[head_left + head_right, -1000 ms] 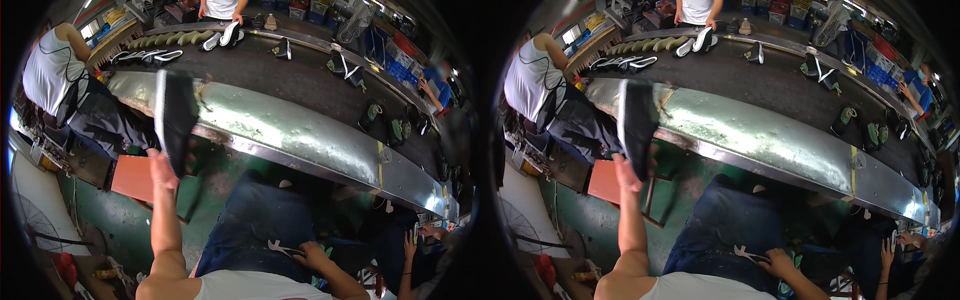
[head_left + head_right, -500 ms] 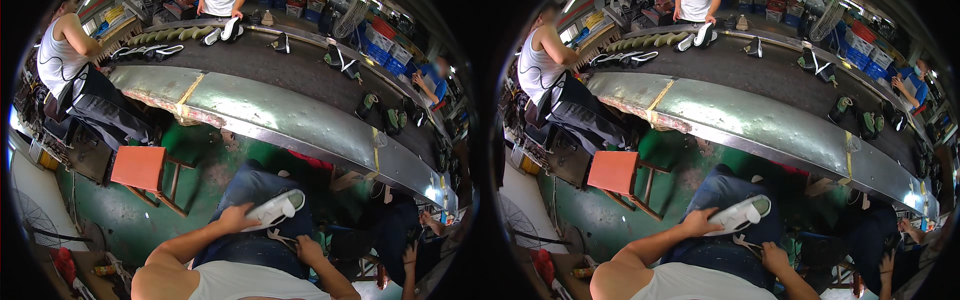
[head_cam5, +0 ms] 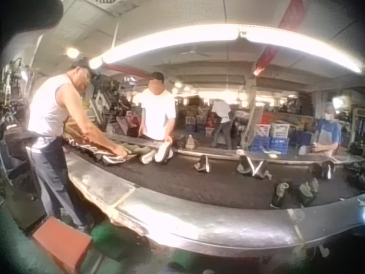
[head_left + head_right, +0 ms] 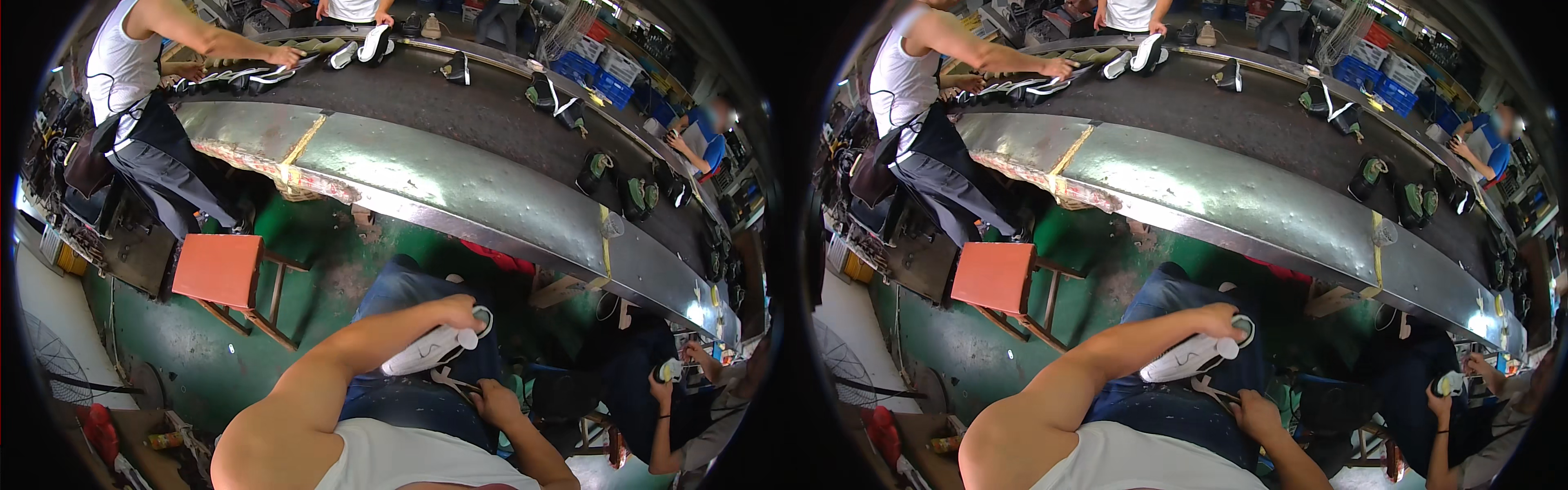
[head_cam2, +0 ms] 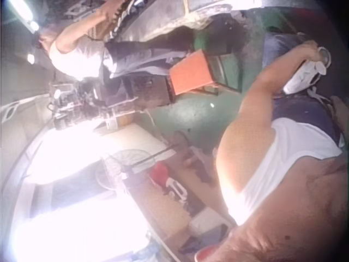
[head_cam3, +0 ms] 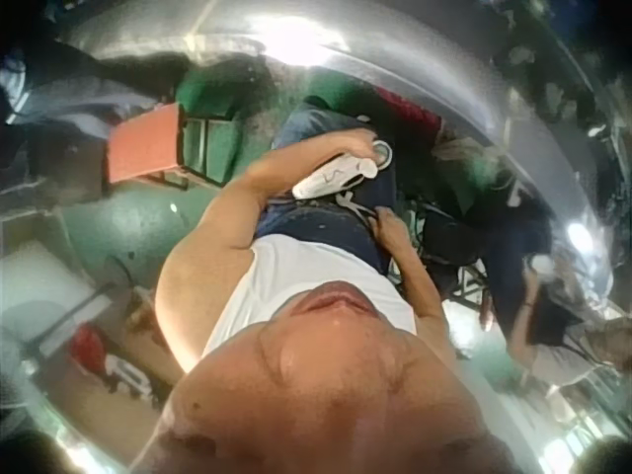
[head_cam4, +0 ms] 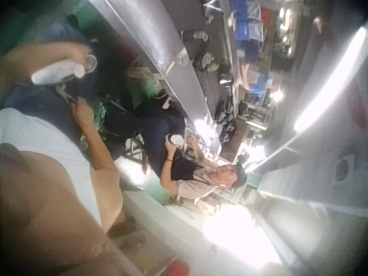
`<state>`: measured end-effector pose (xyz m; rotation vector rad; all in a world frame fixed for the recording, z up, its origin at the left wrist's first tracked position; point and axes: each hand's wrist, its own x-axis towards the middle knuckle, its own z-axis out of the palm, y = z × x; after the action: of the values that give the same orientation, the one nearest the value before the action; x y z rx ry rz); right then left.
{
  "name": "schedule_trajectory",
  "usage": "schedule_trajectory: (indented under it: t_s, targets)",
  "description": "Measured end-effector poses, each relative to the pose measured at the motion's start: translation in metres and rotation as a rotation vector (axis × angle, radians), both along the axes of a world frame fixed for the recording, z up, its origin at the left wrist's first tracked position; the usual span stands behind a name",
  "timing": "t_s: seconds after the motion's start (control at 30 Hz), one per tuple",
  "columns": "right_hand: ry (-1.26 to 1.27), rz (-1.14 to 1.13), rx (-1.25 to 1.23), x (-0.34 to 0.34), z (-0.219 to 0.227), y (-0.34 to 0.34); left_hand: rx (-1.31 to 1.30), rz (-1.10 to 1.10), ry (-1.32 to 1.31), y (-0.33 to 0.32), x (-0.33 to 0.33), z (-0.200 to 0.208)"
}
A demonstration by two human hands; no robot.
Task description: The person is hammering the shoe upper onto the last to ensure it is properly shaped and secured to the sole.
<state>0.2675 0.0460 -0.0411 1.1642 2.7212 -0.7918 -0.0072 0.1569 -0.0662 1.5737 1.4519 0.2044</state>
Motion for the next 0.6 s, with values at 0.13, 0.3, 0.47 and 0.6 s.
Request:
schedule_trajectory:
  t_s: [0.13,0.3,0.47,0.6]
  targets:
    - [0.192,-0.169,-0.382,0.029,-0.024,0.016,-0.001,0.327,-0.608,-0.004,-0.03,0.003]
    - [0.555,-0.688,-1.579,0.049,0.0,0.036,0.192,0.623,-1.057,-0.048,-0.05,0.046]
    - [0.806,-0.4,-1.22,-0.008,0.02,0.043,0.272,0.515,-0.918,-0.081,-0.049,0.012]
    - [0.709,-0.159,-0.319,-0.073,0.04,0.055,0.233,0.528,-0.939,-0.084,-0.053,0.008]
